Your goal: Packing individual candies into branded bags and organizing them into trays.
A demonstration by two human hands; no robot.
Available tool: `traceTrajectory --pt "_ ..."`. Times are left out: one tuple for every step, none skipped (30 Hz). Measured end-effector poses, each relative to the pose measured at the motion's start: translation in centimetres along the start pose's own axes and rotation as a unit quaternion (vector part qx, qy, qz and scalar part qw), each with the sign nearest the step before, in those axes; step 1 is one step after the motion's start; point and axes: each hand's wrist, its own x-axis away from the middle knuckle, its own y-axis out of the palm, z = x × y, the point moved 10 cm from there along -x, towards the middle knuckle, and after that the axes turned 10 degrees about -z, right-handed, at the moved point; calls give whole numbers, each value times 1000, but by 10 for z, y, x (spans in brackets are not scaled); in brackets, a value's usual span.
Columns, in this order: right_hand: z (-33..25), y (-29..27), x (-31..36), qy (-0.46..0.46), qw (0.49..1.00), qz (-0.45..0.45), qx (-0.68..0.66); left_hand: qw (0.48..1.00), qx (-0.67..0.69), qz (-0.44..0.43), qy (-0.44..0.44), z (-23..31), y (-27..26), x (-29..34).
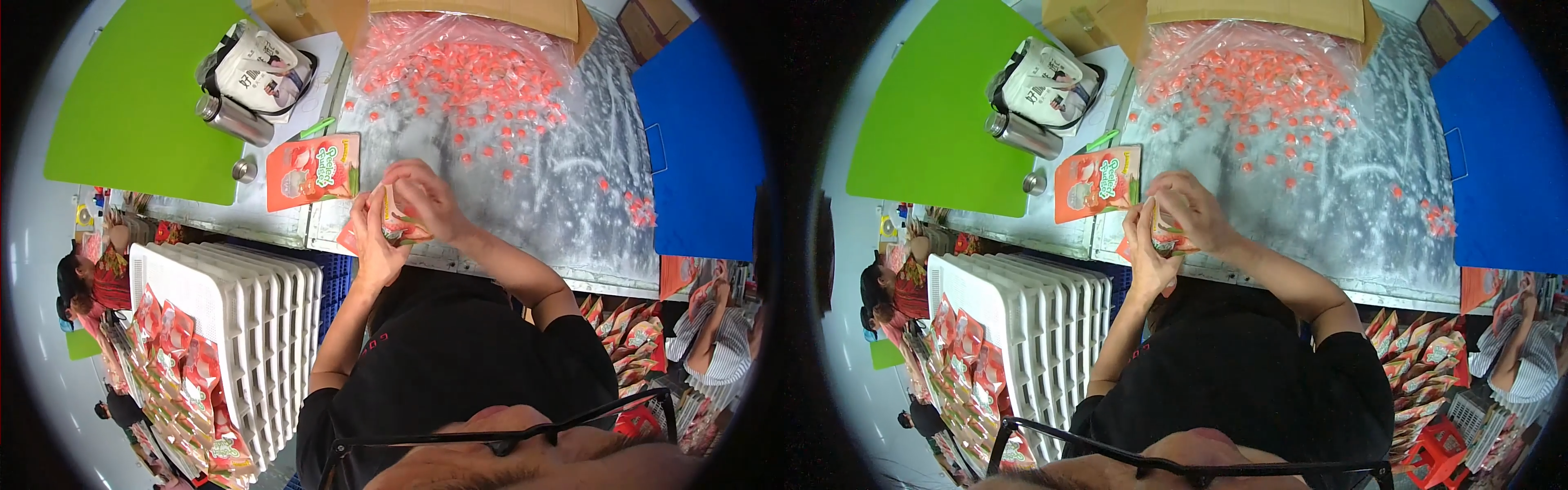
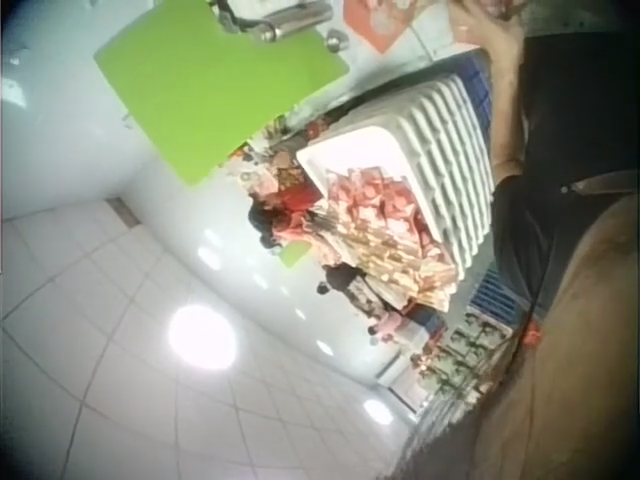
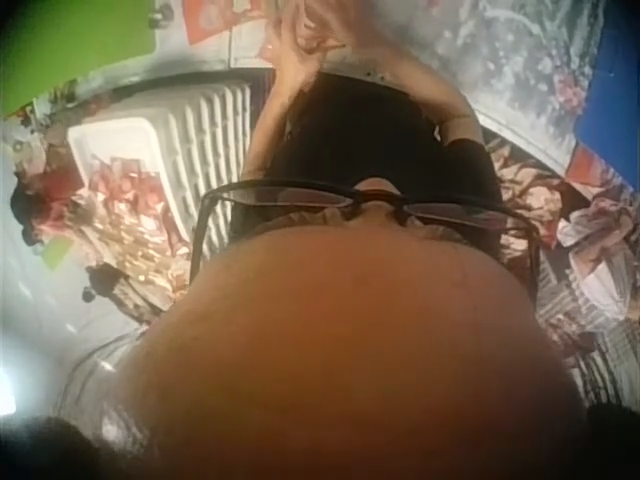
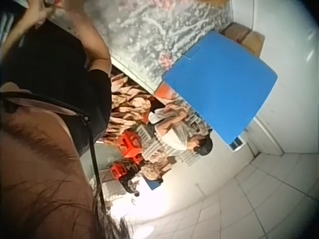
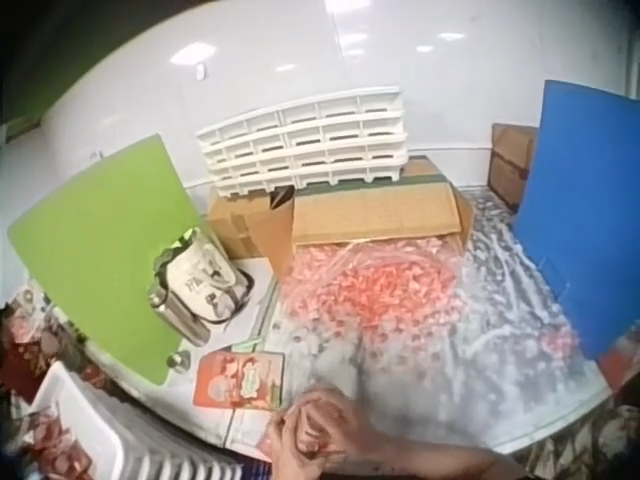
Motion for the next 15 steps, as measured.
traceTrajectory --pt "-15 -13 -3 -68 994 5 84 1000 1 0 3 1 0 -1" --pt "-27 -24 -4 -135 977 9 165 1000 8 27 11 3 -6 0" --pt "-13 -48 -8 -120 933 56 335 998 15 51 22 5 -12 1" --pt "5 -71 -12 -102 857 102 494 998 14 50 26 5 -12 0" --pt "17 -85 -16 -104 857 103 495 998 11 63 25 3 -16 0" --pt "32 -100 -18 -45 785 125 605 997 10 75 25 2 -19 2" --pt "44 -114 -20 14 698 145 701 997 15 72 27 2 -19 2" --pt "55 -127 -18 14 697 147 702 997 16 71 29 2 -18 3" --pt "73 -139 -18 38 704 123 699 997 16 67 25 -1 -15 3" --pt "81 -138 -21 60 712 95 693 998 15 66 17 -5 -16 4" --pt "83 -135 -19 60 712 93 693 998 14 66 15 -6 -16 4" --pt "90 -127 -13 61 729 72 678 997 16 68 14 -8 -17 4" --pt "92 -120 -8 64 744 52 663 997 18 69 12 -8 -17 5" --pt "98 -122 -3 67 745 51 662 998 19 67 10 -8 -16 4" --pt "111 -121 4 57 775 26 629 998 23 63 11 -8 -16 3"
